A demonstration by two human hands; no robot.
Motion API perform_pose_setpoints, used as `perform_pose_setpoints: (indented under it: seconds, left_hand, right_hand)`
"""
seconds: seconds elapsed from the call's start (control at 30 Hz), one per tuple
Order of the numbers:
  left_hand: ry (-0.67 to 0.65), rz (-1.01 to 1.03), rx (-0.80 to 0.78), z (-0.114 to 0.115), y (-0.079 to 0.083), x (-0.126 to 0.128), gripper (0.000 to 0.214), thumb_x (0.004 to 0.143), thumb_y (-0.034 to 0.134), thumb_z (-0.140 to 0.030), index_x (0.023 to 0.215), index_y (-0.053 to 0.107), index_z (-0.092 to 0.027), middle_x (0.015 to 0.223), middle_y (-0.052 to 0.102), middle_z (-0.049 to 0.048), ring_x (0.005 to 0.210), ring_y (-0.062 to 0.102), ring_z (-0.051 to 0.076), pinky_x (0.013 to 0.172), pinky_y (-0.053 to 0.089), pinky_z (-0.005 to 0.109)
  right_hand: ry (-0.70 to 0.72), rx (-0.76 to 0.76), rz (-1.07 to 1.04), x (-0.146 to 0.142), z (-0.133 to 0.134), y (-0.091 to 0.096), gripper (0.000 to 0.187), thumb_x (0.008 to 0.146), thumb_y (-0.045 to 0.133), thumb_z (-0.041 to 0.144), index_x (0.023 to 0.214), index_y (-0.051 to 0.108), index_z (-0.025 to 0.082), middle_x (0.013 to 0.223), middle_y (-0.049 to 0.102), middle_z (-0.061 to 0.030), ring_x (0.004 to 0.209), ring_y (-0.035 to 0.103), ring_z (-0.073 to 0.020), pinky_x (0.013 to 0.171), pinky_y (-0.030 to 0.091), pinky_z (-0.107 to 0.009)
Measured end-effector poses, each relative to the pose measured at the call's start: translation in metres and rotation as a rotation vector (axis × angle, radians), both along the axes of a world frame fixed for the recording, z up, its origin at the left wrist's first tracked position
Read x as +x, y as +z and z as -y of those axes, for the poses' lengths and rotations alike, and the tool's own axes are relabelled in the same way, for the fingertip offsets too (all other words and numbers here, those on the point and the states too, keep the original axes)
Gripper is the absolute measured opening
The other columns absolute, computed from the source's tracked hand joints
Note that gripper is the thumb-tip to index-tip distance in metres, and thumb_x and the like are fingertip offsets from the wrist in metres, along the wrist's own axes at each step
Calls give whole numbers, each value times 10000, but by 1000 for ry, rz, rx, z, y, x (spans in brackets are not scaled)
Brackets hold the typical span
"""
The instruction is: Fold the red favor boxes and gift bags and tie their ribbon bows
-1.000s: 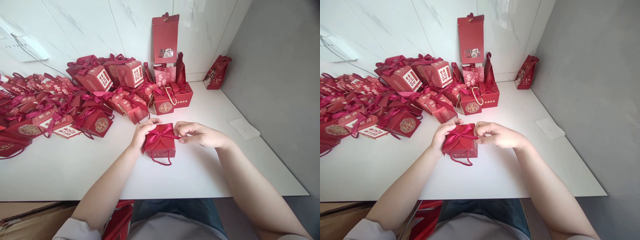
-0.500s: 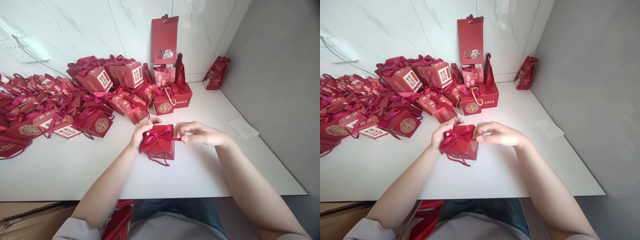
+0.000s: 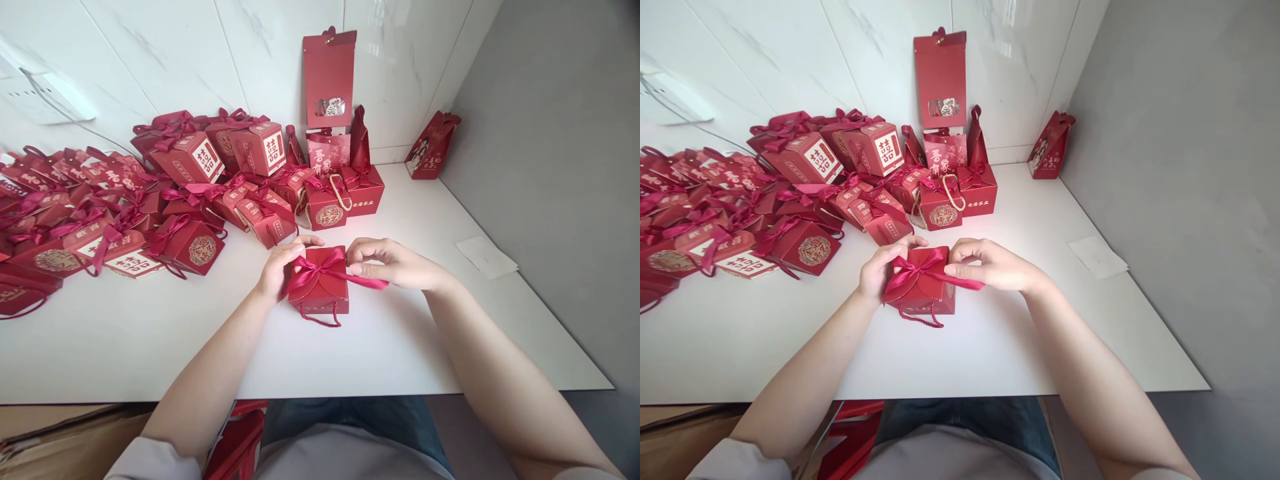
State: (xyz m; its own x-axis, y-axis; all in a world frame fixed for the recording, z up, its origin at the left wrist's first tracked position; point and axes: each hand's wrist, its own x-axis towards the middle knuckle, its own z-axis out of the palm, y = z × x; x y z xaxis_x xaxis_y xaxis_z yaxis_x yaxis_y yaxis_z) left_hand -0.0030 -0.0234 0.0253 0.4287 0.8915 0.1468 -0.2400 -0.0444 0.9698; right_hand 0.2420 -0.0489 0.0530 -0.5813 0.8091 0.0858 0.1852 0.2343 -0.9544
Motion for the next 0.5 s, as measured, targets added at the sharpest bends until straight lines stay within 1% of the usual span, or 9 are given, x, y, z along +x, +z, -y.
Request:
perform_pose_setpoints:
  seconds: [0.07, 0.13, 0.17, 0.2, 0.27, 0.37, 0.43, 0.5]
  left_hand:
    - [-1, 8, -22, 1, 0, 1, 433, 878, 532, -405, 507, 530, -181, 968, 650, 104, 1154, 550, 296, 965, 428, 378]
    - [-16, 9, -35, 3, 0, 3, 443, 898, 508, -419, 528, 538, -178, 1072, 656, 100, 1125, 567, 292, 954, 431, 387]
    - [-27, 0, -35, 5, 1, 4, 449, 906, 498, -423, 533, 537, -177, 1103, 655, 97, 1112, 574, 288, 957, 429, 389]
    - [-36, -15, -27, 6, 1, 5, 453, 914, 490, -424, 537, 534, -176, 1119, 655, 95, 1107, 577, 285, 965, 423, 389]
    - [-48, -53, 6, 9, 3, 6, 454, 920, 485, -426, 544, 533, -176, 1134, 656, 94, 1118, 574, 284, 989, 410, 389]
    - [-46, -96, 69, 11, 6, 7, 454, 917, 500, -427, 540, 520, -176, 1118, 660, 95, 1153, 560, 287, 1031, 390, 386]
    - [-31, -113, 116, 12, 6, 7, 445, 912, 525, -408, 533, 508, -176, 1081, 664, 93, 1158, 557, 282, 1050, 378, 377]
    - [-4, -136, 156, 12, 6, 7, 425, 912, 548, -378, 542, 511, -172, 1073, 658, 86, 1133, 567, 266, 1042, 381, 362]
  right_hand:
    - [-107, -12, -66, -2, -1, -2, 304, 916, 628, 489, 811, 580, 207, 866, 560, -13, 781, 522, -154, 739, 442, -297]
    - [-225, 34, -124, -5, -1, -3, 259, 939, 601, 472, 878, 596, 221, 972, 585, -29, 923, 554, -179, 847, 454, -317]
    - [-254, 65, -135, -6, -1, -4, 244, 954, 581, 461, 902, 613, 225, 1044, 593, -40, 1026, 553, -196, 924, 440, -335]
    - [-254, 81, -137, -7, -1, -5, 242, 968, 560, 452, 910, 630, 227, 1114, 595, -50, 1124, 536, -212, 992, 415, -354]
    - [-185, 68, -144, -10, -1, -6, 263, 981, 541, 442, 872, 644, 226, 1208, 596, -56, 1230, 509, -234, 1057, 382, -384]
    - [-53, 40, -183, -12, 1, -7, 260, 950, 605, 424, 796, 609, 215, 1298, 584, -57, 1251, 526, -251, 1061, 398, -414]
    - [-16, 61, -183, -12, 1, -8, 249, 922, 652, 406, 779, 593, 211, 1332, 573, -66, 1273, 523, -259, 1082, 387, -434]
    - [-11, 86, -155, -12, 1, -9, 250, 915, 666, 395, 764, 596, 207, 1363, 562, -76, 1319, 496, -264, 1120, 350, -450]
